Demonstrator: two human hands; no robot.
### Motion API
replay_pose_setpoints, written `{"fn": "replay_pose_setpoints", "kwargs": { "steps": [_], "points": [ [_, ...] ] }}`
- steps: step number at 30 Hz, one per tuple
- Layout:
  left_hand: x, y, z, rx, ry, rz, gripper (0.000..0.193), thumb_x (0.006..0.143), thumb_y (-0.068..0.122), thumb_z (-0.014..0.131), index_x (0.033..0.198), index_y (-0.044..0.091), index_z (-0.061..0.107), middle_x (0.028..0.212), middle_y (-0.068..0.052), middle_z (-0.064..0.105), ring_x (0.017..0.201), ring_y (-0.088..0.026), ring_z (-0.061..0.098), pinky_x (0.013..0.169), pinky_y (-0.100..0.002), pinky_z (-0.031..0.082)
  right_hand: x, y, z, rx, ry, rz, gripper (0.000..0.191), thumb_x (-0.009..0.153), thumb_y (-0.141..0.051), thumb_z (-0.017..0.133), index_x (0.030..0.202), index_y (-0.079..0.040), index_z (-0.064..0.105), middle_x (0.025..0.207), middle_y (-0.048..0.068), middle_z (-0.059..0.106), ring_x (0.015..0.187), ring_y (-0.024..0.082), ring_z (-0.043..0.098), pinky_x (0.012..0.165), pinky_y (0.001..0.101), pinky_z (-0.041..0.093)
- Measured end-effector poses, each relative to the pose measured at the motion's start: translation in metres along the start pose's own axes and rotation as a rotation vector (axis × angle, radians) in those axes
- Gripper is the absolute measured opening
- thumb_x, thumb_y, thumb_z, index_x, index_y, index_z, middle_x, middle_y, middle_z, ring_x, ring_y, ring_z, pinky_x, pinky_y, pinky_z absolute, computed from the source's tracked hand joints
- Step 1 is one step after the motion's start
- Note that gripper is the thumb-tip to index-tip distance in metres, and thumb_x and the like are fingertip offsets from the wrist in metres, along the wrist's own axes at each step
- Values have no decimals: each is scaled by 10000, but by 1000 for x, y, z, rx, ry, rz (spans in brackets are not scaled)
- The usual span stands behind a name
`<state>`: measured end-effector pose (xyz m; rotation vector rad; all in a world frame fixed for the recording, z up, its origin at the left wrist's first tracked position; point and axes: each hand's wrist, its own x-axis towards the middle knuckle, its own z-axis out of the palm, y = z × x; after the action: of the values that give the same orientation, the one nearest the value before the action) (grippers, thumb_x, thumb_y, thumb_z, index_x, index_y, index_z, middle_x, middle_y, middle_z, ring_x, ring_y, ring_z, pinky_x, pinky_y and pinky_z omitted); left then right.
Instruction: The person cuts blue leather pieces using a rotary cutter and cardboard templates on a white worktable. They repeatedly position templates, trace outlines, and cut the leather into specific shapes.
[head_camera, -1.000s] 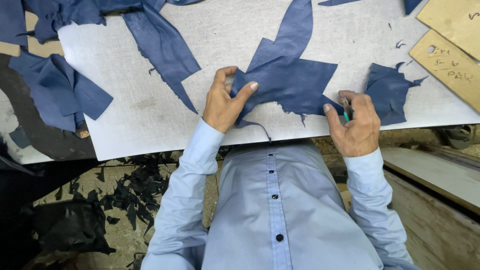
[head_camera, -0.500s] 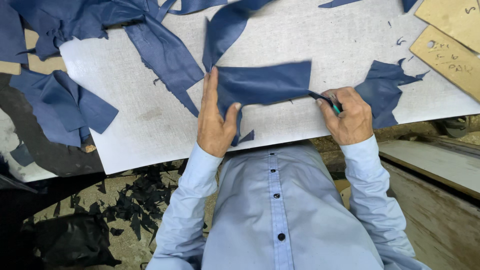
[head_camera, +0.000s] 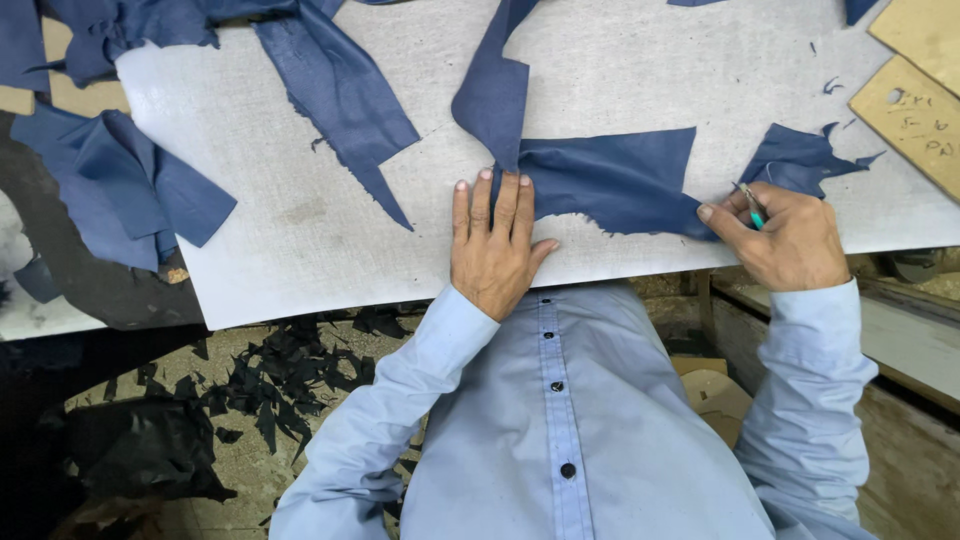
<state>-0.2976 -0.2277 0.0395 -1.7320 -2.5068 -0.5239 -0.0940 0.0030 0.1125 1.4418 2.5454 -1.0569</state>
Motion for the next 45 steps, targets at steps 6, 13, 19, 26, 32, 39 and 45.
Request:
{"fn": "replay_pose_setpoints", "kwargs": {
  "steps": [6,13,19,26,32,39,45],
  "points": [
    [14,38,28,-55,-120,157,1006,936,705,645,1553,-59,426,1651,-263,305,1552,-428,253,1283,-590,197,-9,11,8,13,97,-73,261,944,-244,822,956,6,748,723,133,694,552,192,630,528,348,480],
    [63,6,24,-57,-155,62,1094,892,787,573,1594,-10,312,1657,-196,280,1512,-382,255,1256,-591,115,-17,16,10,-20,170,-119,262,909,-221,864,951,4,736,777,136,713,550,212,637,525,350,487],
    [64,-12,8,34,-175,-23,1014,900,753,588,1587,55,323,1635,-95,337,1471,-283,329,1221,-682,87,-17,16,18,3,196,-94,266,921,-211,871,968,9,730,738,130,688,543,212,608,537,351,470],
    [53,-19,9,-116,-125,-11,931,918,617,699,1575,40,378,1634,-123,351,1512,-285,314,1244,-684,81,-40,6,7,-6,496,-392,300,1017,-40,717,1270,96,628,1058,217,699,918,282,706,802,373,585],
    [10,-18,3,-26,-109,76,771,958,458,733,1533,14,475,1635,-151,369,1537,-333,278,1245,-678,137,-66,11,25,40,622,-301,187,1153,8,649,1327,76,637,1101,199,742,938,258,760,796,332,610],
    [-19,6,-17,-47,-159,143,628,974,344,709,1439,-50,559,1568,-213,447,1474,-378,387,1247,-642,216,-79,-2,70,124,540,-254,227,1071,-35,723,1271,51,658,1054,191,744,890,246,752,759,339,607],
    [-16,6,-31,-72,-140,136,505,946,316,710,1295,-46,660,1424,-214,594,1364,-374,509,1184,-627,298,-90,-13,70,176,531,-198,210,1053,-33,739,1240,34,671,1039,175,750,868,208,748,729,303,597]
  ]
}}
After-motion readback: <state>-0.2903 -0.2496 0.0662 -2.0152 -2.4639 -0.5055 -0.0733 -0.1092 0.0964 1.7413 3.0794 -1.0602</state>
